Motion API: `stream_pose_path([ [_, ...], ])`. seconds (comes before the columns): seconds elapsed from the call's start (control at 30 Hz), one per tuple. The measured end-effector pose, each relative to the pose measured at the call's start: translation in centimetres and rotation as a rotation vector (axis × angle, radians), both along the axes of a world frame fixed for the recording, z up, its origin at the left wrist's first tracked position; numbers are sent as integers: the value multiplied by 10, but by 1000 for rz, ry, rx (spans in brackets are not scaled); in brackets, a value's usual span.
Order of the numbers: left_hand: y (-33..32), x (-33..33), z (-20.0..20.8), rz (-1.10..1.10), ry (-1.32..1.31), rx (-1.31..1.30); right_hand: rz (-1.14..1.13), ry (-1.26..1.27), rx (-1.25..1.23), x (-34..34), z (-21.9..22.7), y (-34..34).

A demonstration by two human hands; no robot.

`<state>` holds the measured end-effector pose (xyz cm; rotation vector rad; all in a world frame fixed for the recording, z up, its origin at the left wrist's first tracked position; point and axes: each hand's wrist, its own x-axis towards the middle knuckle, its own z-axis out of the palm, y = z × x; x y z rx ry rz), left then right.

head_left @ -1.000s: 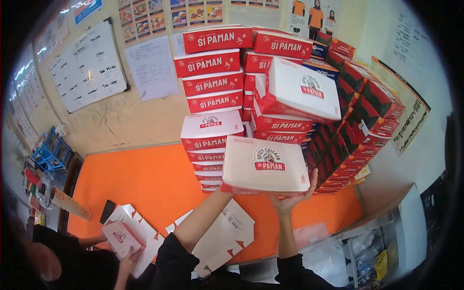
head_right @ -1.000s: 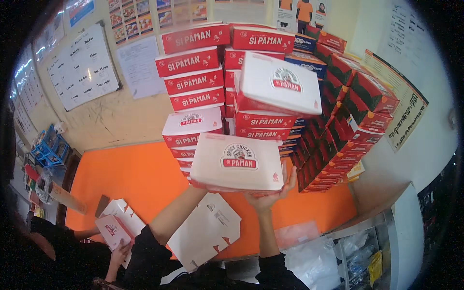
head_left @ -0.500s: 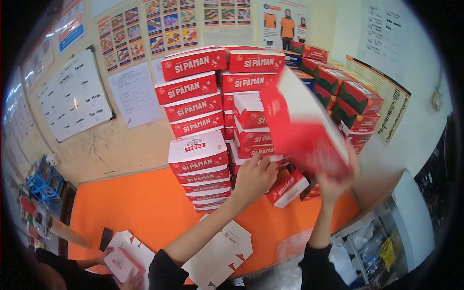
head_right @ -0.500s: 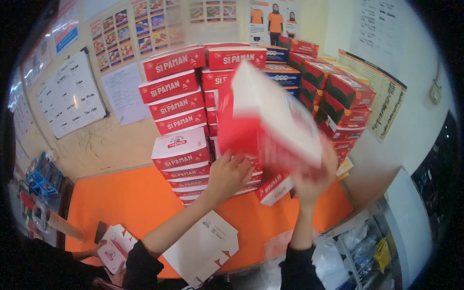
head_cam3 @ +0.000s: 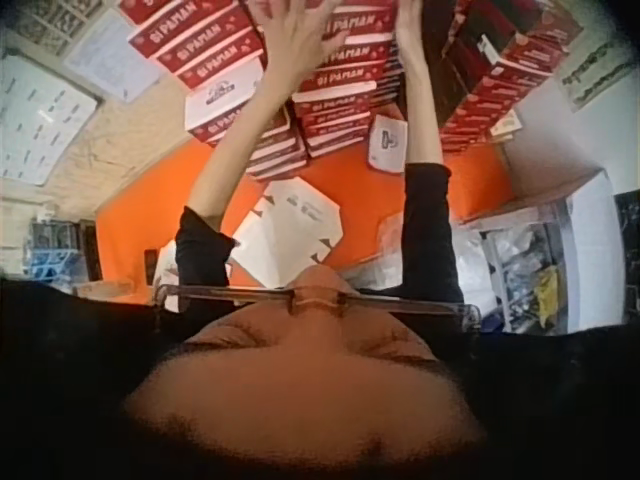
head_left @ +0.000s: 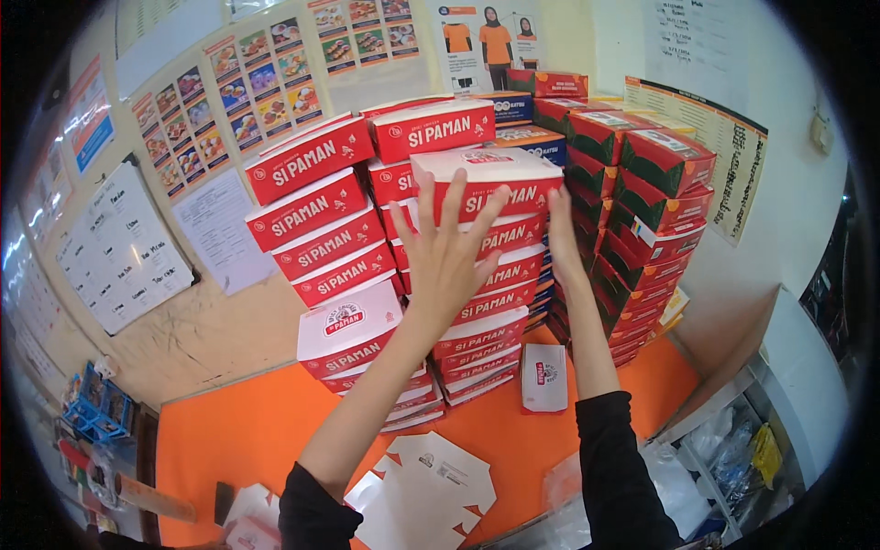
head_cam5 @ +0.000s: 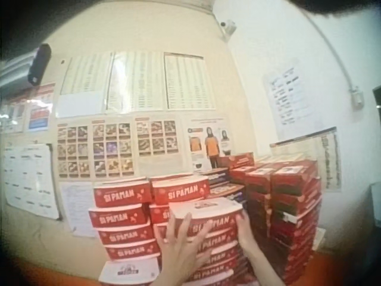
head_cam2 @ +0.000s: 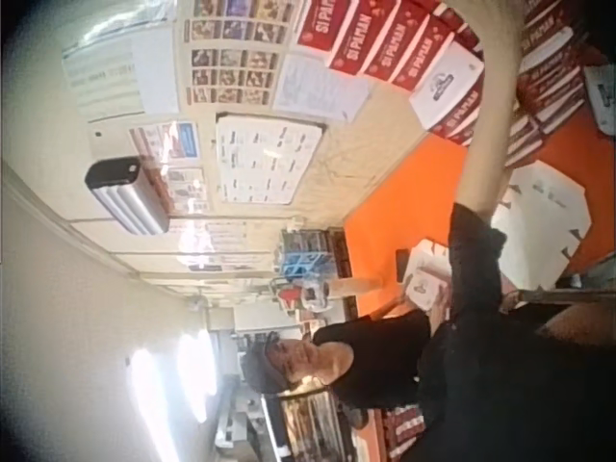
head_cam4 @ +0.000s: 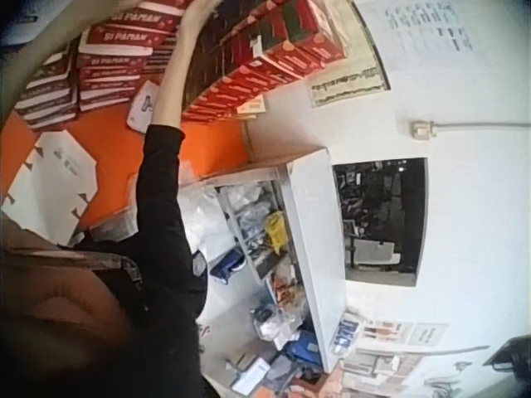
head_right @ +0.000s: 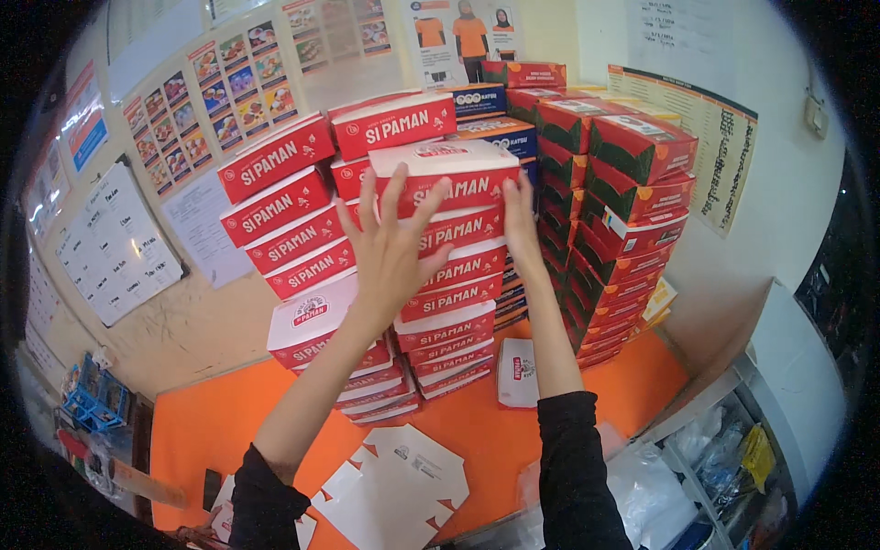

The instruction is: The person assembles cardboard boxes by folding the flaps and interlocking them to form a lid or base. The person handles several flat cardboard sheets and stacked boxes on a kitchen counter.

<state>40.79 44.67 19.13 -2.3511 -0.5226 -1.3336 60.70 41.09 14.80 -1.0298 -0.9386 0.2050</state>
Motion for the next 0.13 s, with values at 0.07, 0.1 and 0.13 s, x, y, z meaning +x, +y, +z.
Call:
stream_pose_path([
  [0.07,2,1,3,2,6,-25,78,145,-83,-7,-14,13],
  [0.1,5,2,5,38,50,-47,166,186,-94,-9,-17,16],
  [0.13,8,1,5,52,48,-53,164,205,-105,-9,-27,15],
])
